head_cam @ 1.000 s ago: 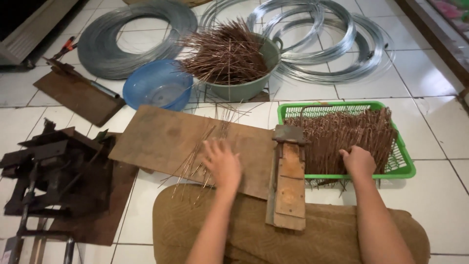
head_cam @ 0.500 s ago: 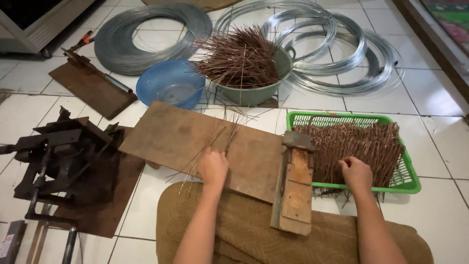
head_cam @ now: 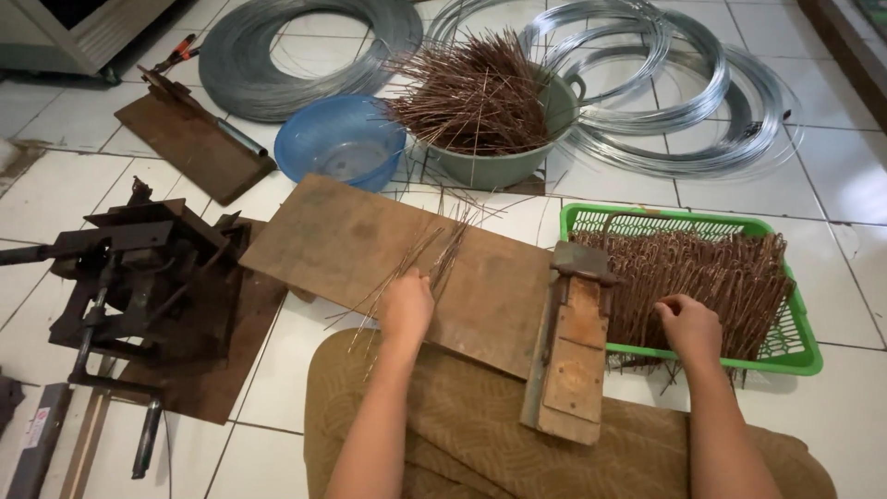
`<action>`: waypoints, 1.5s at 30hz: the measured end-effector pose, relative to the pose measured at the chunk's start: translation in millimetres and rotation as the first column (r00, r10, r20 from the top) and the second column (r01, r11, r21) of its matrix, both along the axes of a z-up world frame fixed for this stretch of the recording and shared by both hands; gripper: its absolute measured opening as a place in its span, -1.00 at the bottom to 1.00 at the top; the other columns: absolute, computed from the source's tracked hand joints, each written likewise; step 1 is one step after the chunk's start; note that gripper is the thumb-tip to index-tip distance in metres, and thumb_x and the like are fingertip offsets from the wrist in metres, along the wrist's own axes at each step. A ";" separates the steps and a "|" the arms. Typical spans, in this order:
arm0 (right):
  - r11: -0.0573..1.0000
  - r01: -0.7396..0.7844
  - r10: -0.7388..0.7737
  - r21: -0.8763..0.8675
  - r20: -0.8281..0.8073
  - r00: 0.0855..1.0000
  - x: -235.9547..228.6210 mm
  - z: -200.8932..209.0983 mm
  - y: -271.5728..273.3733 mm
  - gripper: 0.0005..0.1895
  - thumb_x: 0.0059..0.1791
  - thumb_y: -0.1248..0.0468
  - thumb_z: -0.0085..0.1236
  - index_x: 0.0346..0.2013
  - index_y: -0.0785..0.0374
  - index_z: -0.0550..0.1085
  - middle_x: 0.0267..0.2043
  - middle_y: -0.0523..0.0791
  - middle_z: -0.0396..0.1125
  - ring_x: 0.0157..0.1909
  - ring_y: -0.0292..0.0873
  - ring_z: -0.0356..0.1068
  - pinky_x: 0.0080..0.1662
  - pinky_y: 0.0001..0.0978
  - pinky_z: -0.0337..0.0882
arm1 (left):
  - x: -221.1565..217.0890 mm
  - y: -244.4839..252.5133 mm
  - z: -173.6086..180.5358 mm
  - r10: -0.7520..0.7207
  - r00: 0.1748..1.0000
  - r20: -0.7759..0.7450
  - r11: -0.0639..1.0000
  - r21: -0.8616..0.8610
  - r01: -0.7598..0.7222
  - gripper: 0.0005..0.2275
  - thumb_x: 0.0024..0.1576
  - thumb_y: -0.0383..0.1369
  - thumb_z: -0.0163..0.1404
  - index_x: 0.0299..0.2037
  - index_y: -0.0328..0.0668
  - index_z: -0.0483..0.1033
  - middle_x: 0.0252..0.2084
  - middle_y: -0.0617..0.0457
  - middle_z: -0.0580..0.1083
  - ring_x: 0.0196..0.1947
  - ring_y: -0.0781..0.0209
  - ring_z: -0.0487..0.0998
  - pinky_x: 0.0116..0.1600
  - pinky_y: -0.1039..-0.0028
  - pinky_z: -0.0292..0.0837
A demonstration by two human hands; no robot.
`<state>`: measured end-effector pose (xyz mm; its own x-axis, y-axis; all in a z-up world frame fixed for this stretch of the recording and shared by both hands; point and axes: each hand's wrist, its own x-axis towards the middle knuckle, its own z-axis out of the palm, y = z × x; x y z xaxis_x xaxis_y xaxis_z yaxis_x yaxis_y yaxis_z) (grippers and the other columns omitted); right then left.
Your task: A person is manually aligning and trimming thin wooden sticks or dried plant stems using a lever-operated cutting tool while seated at a floor-level workstation.
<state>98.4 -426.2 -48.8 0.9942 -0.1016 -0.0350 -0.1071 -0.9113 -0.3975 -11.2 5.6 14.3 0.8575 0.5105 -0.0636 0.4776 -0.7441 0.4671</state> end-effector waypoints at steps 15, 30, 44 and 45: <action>0.999 -0.023 0.022 0.032 0.032 0.999 -0.5 0.7 -2.2 -0.73 0.12 0.08 0.16 0.03 0.06 0.65 -0.09 -0.02 0.58 0.05 0.15 0.53 0.04 0.02 0.52 | -41.9 -12.5 79.8 0.107 0.966 0.235 0.845 -0.534 0.036 -0.69 0.28 -0.37 -0.19 0.10 -0.36 0.52 -0.36 -0.14 0.63 -0.18 -0.12 0.59 -0.03 0.10 0.42; 0.999 -0.021 0.020 0.046 0.017 1.000 -5.8 10.2 0.4 -0.72 0.13 0.10 0.15 0.05 0.11 0.65 -0.08 0.01 0.58 0.03 0.13 0.54 0.01 -0.03 0.53 | -27.3 -7.7 49.6 0.107 0.973 0.204 0.956 -0.289 -0.045 -0.76 0.32 -0.29 -0.21 0.00 -0.17 0.49 -0.25 -0.29 0.61 -0.14 -0.39 0.61 -0.03 -0.05 0.47; 0.997 -0.059 0.060 0.048 -0.030 0.998 -5.6 15.4 4.2 -0.66 0.12 0.05 0.14 0.08 0.11 0.63 -0.06 0.07 0.58 0.09 0.21 0.51 0.07 0.08 0.50 | 11.1 -167.9 117.6 -0.051 0.677 0.734 0.327 -0.628 0.706 -0.83 0.35 -0.61 -0.30 0.09 -0.24 0.15 -0.20 -0.16 0.53 -0.15 -0.03 0.64 -0.01 0.25 0.60; 0.997 -0.055 0.057 0.049 -0.030 0.998 -2.7 11.8 1.0 -0.66 0.12 0.05 0.14 0.08 0.11 0.63 -0.06 0.07 0.58 0.09 0.21 0.51 0.07 0.08 0.50 | 12.7 -173.1 117.2 -0.054 0.677 0.734 0.325 -0.628 0.707 -0.83 0.35 -0.61 -0.30 0.09 -0.24 0.15 -0.20 -0.16 0.53 -0.15 -0.03 0.64 -0.01 0.25 0.60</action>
